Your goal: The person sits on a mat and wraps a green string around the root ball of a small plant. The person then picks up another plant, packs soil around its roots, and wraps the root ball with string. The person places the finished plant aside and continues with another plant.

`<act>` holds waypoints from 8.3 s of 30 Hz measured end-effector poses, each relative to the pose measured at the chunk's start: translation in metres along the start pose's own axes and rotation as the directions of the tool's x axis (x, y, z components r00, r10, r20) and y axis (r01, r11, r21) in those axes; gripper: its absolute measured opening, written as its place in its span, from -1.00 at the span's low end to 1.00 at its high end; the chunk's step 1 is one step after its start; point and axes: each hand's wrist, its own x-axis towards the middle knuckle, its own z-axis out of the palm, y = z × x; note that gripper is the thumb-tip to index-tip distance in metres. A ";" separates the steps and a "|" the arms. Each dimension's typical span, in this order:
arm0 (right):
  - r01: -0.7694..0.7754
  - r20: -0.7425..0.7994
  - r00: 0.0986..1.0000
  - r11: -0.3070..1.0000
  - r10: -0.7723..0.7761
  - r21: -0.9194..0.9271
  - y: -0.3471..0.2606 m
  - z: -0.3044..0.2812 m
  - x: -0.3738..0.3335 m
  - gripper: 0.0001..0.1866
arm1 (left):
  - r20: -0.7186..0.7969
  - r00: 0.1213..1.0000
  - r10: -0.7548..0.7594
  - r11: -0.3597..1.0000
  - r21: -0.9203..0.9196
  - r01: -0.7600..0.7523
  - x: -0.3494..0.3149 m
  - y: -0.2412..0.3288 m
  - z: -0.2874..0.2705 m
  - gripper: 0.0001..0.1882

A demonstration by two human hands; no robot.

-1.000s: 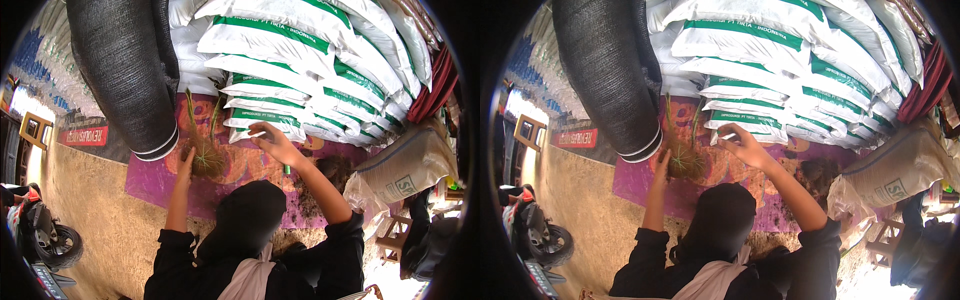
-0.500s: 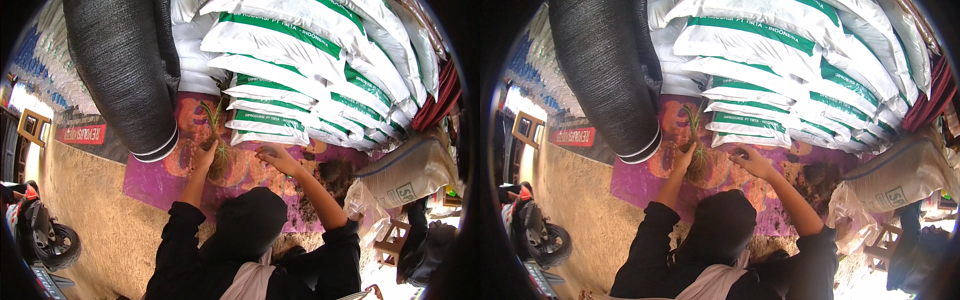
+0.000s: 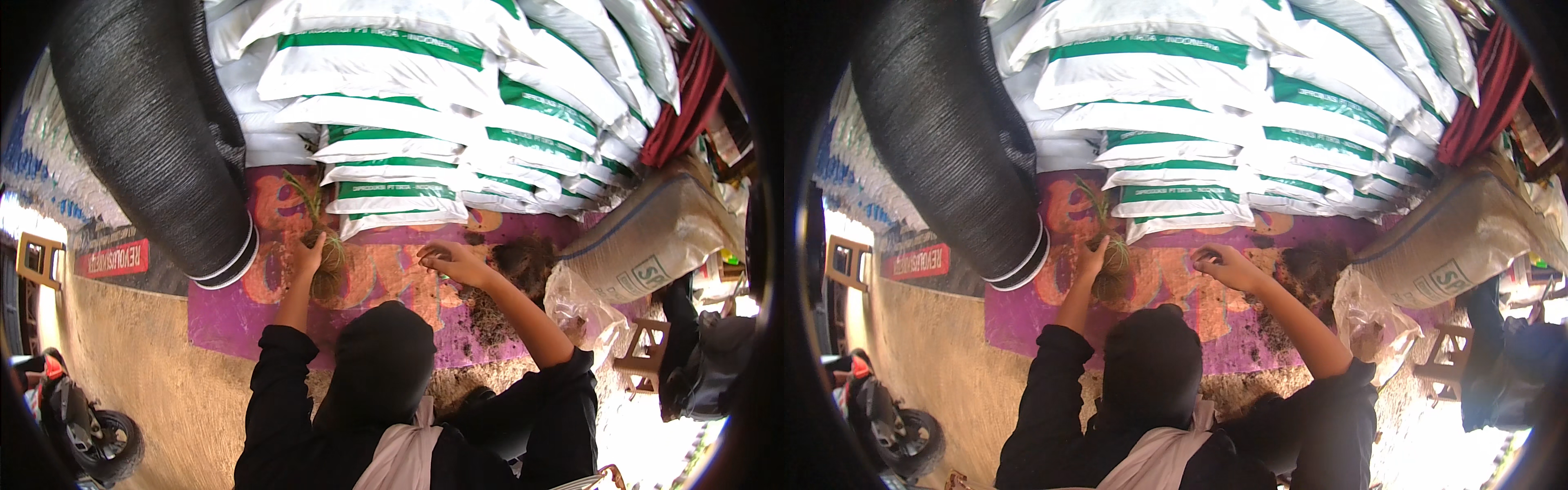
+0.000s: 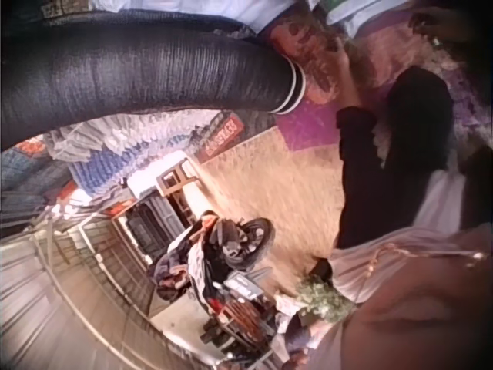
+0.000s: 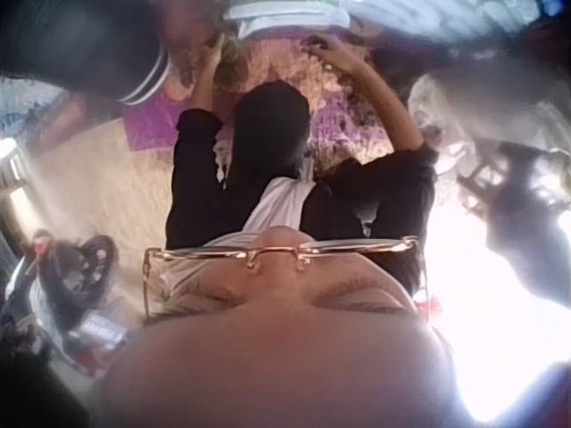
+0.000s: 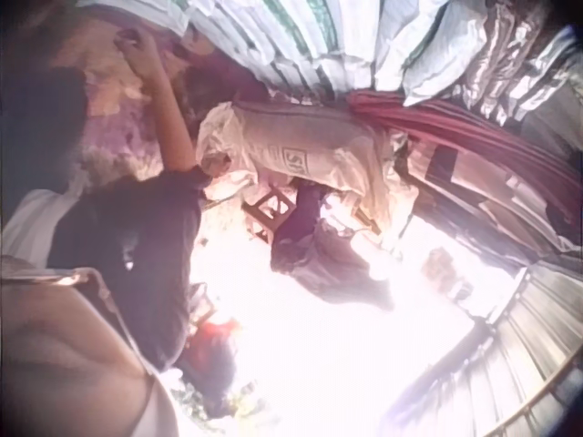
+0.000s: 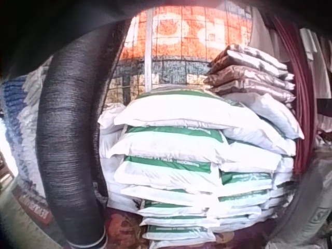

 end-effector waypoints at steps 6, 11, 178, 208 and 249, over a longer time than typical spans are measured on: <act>0.020 0.005 1.000 0.995 -0.020 -0.099 0.017 -0.024 -0.037 -0.72 | 0.017 0.991 0.133 0.991 -0.012 -0.133 0.037 -0.033 0.017 -0.15; -0.069 0.011 0.997 0.988 0.072 -0.140 0.006 -0.040 -0.088 -0.71 | -0.124 0.908 0.400 0.895 -0.158 -0.416 0.032 0.026 0.017 -0.26; -0.447 0.501 0.521 0.721 0.691 -0.530 0.196 0.280 -0.168 -0.49 | 0.684 0.695 0.224 0.970 -0.222 -0.095 -0.257 -0.010 0.193 -0.71; -0.655 -0.139 0.697 0.544 0.704 -0.524 0.153 0.148 -0.208 -0.50 | 0.602 0.526 0.601 0.793 -0.531 -0.299 -0.313 0.044 0.164 -0.76; -0.993 -0.780 -0.070 -0.116 0.622 -0.004 0.187 -0.180 -0.241 -0.62 | 0.572 0.820 -0.033 0.779 -0.499 0.380 -0.226 0.076 0.202 -0.64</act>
